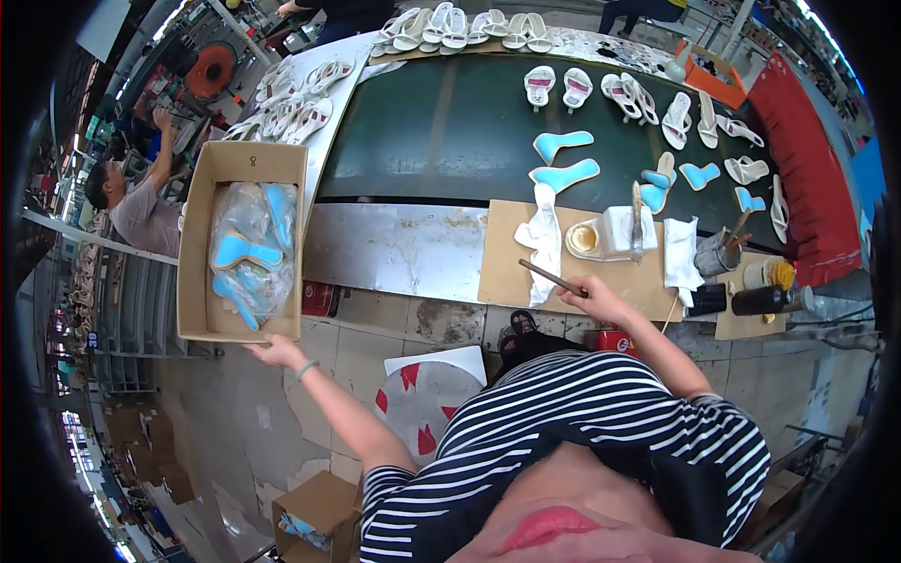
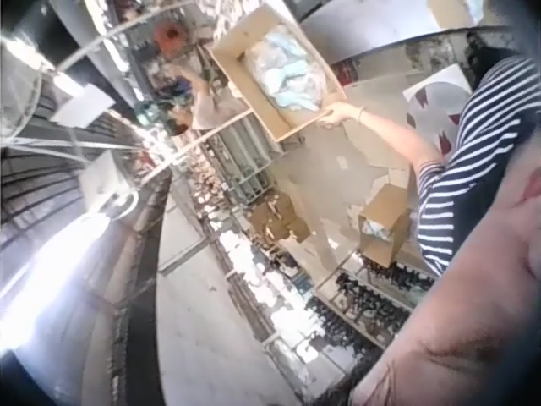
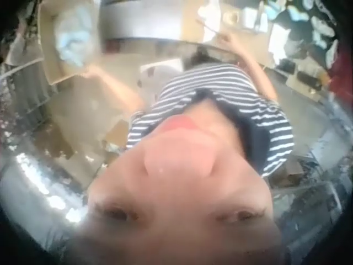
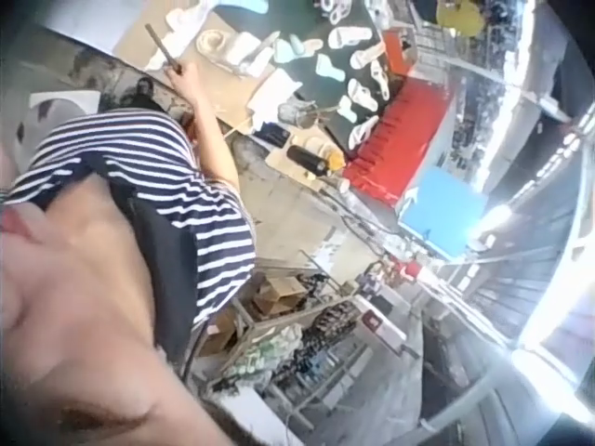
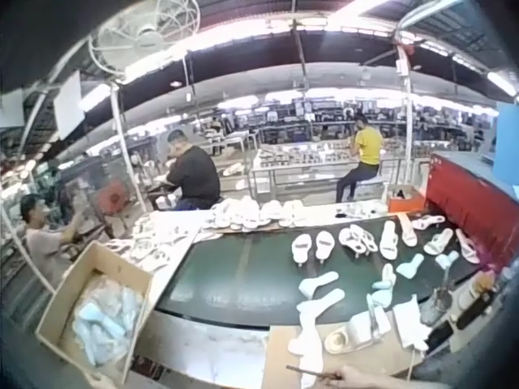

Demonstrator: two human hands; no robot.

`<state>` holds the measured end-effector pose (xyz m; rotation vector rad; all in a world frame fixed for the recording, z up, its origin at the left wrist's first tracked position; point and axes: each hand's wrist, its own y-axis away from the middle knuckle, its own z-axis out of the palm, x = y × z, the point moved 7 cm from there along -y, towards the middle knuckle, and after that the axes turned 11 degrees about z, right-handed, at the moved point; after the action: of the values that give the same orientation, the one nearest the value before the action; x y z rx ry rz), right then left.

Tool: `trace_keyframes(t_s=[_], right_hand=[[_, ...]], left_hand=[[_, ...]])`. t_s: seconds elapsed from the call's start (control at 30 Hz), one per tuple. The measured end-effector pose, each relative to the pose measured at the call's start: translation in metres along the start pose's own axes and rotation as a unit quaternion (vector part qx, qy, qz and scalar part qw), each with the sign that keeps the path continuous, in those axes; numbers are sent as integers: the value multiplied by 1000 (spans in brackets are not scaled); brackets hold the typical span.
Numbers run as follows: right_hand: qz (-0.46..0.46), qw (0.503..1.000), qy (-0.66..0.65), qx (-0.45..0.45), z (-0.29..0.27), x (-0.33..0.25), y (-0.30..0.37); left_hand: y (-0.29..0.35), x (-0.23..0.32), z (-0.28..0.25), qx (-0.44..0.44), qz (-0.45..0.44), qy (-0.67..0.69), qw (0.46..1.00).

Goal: The person is applying glue to shoe components and organizing them into boxes on a factory floor.

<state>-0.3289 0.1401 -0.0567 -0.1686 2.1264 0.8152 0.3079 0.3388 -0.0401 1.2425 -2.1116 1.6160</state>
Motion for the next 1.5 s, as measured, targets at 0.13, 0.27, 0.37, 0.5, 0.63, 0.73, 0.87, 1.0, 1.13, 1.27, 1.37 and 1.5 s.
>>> trace_keyframes(t_s=[0.13, 0.27, 0.37, 0.5, 0.63, 0.73, 0.87, 1.0, 1.13, 1.27, 1.37, 1.5], right_hand=[[-92, 994, 40, -33, -3, -39, -55], [-151, 981, 100, -63, -17, -91, -108], [-178, 971, 137, -79, -27, -131, -143], [-216, 970, 32, -106, -38, -156, -202], [-68, 982, 44, -168, -56, -166, -252], [-70, 976, 84, -190, -51, -195, -294], [-12, 971, 167, -170, -77, -179, -365], [18, 963, 245, -114, -103, -176, -458], [92, 937, 336, 15, -173, -162, -557], [115, 936, 284, 170, -275, -142, -627], [136, 922, 254, 260, -316, -154, -655], [157, 882, 310, 318, -359, -155, -697]], left_hand=[[76, 4, -6, 106, 61, -4, 992], [89, 62, 12, 25, -85, 82, 993], [93, 55, 11, 77, -46, 38, 995], [141, 58, 29, 79, 62, -38, 994], [174, 41, 50, 66, -36, 13, 997], [204, -39, 50, -19, -126, -56, 990], [235, -9, 79, -129, -245, -38, 960], [216, -34, 94, -195, -277, -69, 938], [230, -82, 94, -346, -393, -108, 845], [247, -111, 89, -485, -491, -145, 709], [266, -124, 103, -562, -554, -164, 592], [181, 98, 201, -668, -433, 43, 603]])
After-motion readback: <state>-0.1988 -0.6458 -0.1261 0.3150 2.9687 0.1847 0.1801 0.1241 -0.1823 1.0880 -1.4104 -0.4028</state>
